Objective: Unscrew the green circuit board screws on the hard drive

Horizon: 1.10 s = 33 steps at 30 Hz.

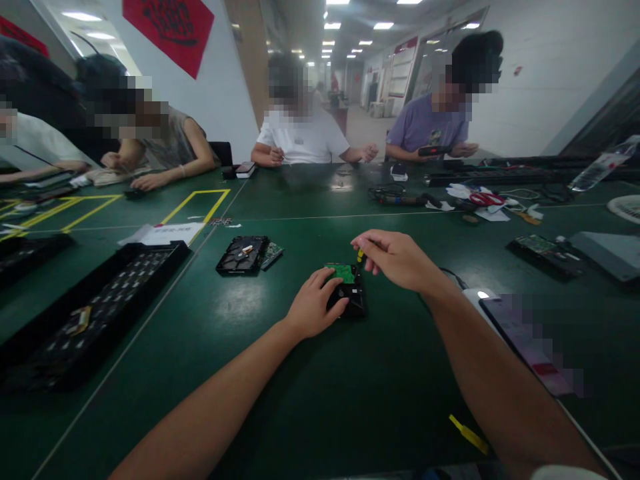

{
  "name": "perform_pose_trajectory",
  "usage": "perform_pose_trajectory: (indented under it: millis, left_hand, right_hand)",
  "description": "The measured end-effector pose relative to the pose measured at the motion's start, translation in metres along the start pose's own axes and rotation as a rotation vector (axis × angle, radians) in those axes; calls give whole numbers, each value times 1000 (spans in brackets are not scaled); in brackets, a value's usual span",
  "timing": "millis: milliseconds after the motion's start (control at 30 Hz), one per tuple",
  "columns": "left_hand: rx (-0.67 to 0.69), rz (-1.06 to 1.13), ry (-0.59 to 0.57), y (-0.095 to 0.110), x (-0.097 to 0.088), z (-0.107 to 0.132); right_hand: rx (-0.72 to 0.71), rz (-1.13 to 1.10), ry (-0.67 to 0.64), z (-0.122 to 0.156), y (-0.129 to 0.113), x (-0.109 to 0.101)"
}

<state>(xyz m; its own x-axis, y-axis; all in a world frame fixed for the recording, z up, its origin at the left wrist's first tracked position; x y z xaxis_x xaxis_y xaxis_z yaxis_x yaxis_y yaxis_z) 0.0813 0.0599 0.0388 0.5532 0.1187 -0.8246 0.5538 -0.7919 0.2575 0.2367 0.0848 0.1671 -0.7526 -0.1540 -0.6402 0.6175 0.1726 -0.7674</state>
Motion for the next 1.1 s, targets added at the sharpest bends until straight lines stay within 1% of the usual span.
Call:
perform_pose_trajectory:
  millis: [67, 133, 333, 600, 667, 800, 933, 1100]
  left_hand:
    - [0, -5, -3, 0, 0, 0]
    - [0, -5, -5, 0, 0, 0]
    - [-5, -1, -4, 2, -2, 0]
    - [-6, 8, -4, 2, -2, -1]
    - [-5, 5, -6, 2, -2, -1]
    - [-5, -2, -8, 2, -2, -1]
    - [-3, 2, -7, 1, -1, -1]
    - [-3, 6, -3, 0, -1, 0]
  right_hand:
    - [21, -34, -28, 0, 1, 1]
    - [7, -14, -19, 0, 0, -1]
    - [-62, 150, 105, 2, -3, -9]
    - [-29, 223, 251, 4, -3, -14]
    - [-39, 226, 233, 4, -5, -12]
    - [-96, 225, 151, 4, -9, -7]
    - [-133, 220, 129, 4, -9, -8]
    - [-147, 206, 98, 5, -9, -8]
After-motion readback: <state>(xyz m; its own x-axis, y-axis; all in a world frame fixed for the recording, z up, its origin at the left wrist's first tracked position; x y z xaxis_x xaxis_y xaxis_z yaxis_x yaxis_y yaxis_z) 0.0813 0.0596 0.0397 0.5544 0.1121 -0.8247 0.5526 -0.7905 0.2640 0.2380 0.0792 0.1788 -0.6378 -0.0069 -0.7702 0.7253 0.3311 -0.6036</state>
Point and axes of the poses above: each hand's wrist, its own z-axis away from the middle knuckle, its own x-axis out of the palm, y = z × x, the point moved 8 cm from there along -z, towards the middle knuckle, and after that the axes turned 11 degrees about x, right-handed, at the moved point
